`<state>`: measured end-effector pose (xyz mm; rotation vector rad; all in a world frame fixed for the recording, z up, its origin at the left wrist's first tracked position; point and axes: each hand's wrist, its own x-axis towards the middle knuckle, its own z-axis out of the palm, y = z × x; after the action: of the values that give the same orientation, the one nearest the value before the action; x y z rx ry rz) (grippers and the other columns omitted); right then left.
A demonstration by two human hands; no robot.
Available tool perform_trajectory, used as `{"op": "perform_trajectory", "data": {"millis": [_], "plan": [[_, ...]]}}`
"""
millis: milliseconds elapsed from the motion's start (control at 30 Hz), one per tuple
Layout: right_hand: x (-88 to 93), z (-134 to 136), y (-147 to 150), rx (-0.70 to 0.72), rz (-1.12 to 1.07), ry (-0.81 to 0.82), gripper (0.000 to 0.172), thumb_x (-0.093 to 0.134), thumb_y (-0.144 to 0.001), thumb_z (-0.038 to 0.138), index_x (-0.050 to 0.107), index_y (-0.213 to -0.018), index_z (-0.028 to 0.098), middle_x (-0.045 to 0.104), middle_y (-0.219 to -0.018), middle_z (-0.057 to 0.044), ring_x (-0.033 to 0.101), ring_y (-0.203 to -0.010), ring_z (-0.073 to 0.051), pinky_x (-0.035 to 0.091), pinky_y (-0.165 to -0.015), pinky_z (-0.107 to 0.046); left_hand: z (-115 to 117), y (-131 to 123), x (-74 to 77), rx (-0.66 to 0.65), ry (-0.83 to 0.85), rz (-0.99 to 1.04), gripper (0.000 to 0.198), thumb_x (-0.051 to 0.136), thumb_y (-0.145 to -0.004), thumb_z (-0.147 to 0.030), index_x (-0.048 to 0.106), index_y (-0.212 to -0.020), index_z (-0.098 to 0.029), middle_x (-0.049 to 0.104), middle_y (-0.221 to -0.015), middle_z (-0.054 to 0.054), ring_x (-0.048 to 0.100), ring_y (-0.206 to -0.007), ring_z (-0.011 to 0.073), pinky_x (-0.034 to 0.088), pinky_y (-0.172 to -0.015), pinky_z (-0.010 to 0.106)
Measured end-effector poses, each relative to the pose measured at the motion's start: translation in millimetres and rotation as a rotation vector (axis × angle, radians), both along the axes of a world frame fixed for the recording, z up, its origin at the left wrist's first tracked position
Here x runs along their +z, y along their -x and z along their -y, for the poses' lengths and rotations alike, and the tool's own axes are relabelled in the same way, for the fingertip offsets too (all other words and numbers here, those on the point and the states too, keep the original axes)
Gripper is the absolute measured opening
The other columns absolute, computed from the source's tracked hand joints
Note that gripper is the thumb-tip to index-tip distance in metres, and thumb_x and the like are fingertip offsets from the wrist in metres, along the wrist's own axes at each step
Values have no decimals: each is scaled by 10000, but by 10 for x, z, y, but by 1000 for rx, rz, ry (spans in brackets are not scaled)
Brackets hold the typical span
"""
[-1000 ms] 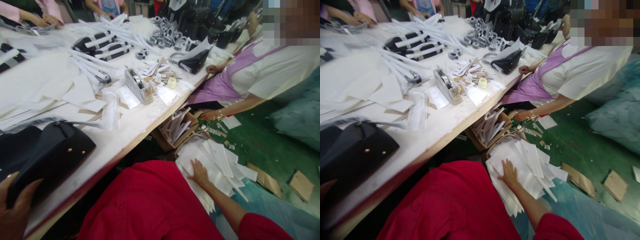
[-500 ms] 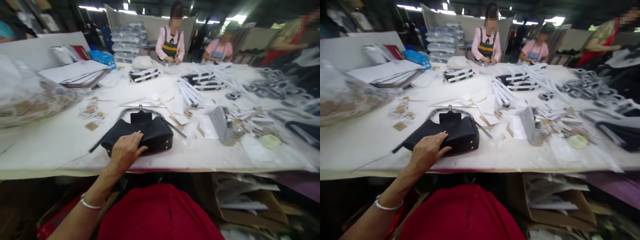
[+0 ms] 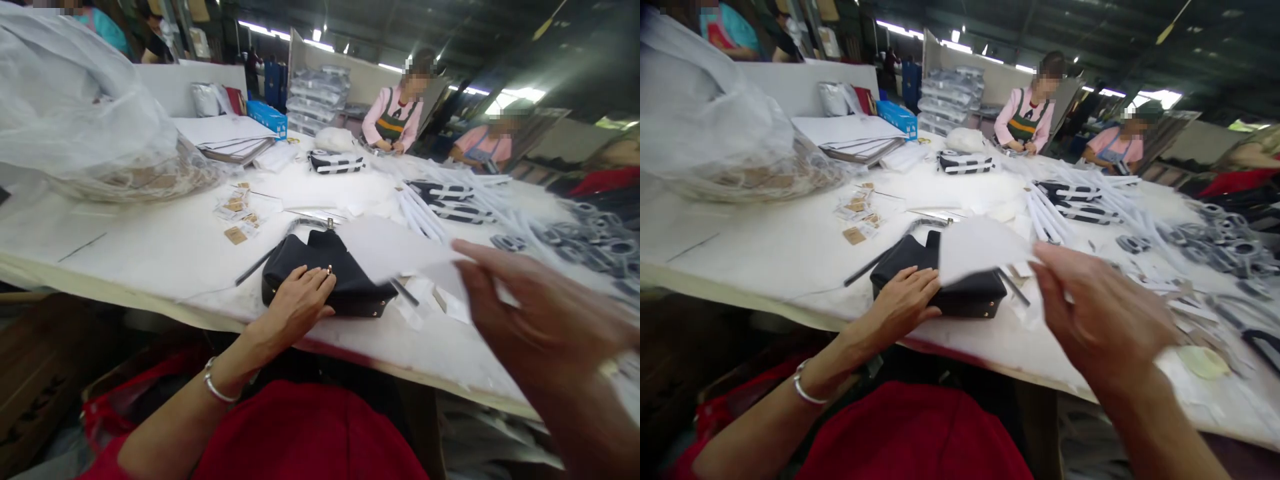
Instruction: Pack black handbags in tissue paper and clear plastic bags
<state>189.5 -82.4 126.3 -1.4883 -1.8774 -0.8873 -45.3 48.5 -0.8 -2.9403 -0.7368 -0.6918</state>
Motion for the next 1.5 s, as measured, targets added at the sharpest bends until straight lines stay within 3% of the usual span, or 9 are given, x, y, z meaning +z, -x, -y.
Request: {"op": "perform_trajectory", "data": {"millis": [233,333,433,600,833,967,1100,1300,1500], "plan": [[315,-1079,486,195,1,-170,203,567,-978,281,697,-1112,201,761,-983,-66,720,-908,-195,558,-825,-279,-55,566,266,169,-38,497,439,596,-949,-278,472,-1366,-218,618,-1319,111,596,-1208,224,490,-1016,370],[120,-1124,458,409,-14,-3,196,547,-973,194,689,-1105,212,751,-1058,-58,699,-1020,-197,552,-920,-330,-128,624,399,318,-200,683,619,648,-914,-287,363,-1461,-235,449,-1488,150,420,-1391,292,397,-1123,475],[-299,-981,479,564,13,246,222,517,-959,104,682,-1076,196,749,-1064,-64,689,-1035,-184,552,-922,-334,-166,584,428,328,-300,585,615,588,-933,-220,334,-1491,-267,361,-1558,133,266,-1474,314,252,-1192,553],[-874,-703,697,504,-16,390,227,478,-974,93,677,-1041,177,754,-1003,-57,689,-913,-169,542,-830,-305,-178,535,237,78,-132,357,412,435,-959,-106,578,-1310,-267,582,-1396,77,456,-1375,245,289,-1187,499],[-845,-817,385,369,-73,359,281,494,-941,95,665,-1140,196,732,-1107,-72,650,-1055,-223,498,-944,-395,-544,751,175,-106,569,479,304,452,-984,-338,722,-1025,-203,716,-1152,117,661,-1120,266,520,-1006,427],[-751,-920,249,228,6,291,275,496,-936,82,678,-1119,179,741,-1043,-62,659,-916,-208,501,-808,-340,-815,792,242,76,351,444,256,513,-948,-320,697,-1088,-211,643,-1293,116,569,-1251,282,435,-1097,482],[-754,-1004,290,41,34,213,240,530,-909,73,697,-1053,169,737,-1015,-69,607,-850,-235,460,-727,-360,-699,703,451,316,50,551,360,483,-947,-208,563,-1297,-222,564,-1387,86,497,-1326,238,367,-1156,474],[-993,-1066,327,137,41,381,248,522,-916,60,710,-1031,175,727,-1039,-75,572,-860,-234,452,-752,-365,-385,426,461,45,-24,197,382,595,-943,-272,547,-1319,-228,524,-1449,92,408,-1404,272,290,-1186,516],[-1070,-1060,283,245,-72,500,279,486,-964,87,697,-1132,161,731,-1102,-62,608,-950,-219,470,-836,-364,-468,251,281,29,64,22,422,628,-932,-318,556,-1325,-186,578,-1398,106,473,-1356,277,255,-1186,533]]}}
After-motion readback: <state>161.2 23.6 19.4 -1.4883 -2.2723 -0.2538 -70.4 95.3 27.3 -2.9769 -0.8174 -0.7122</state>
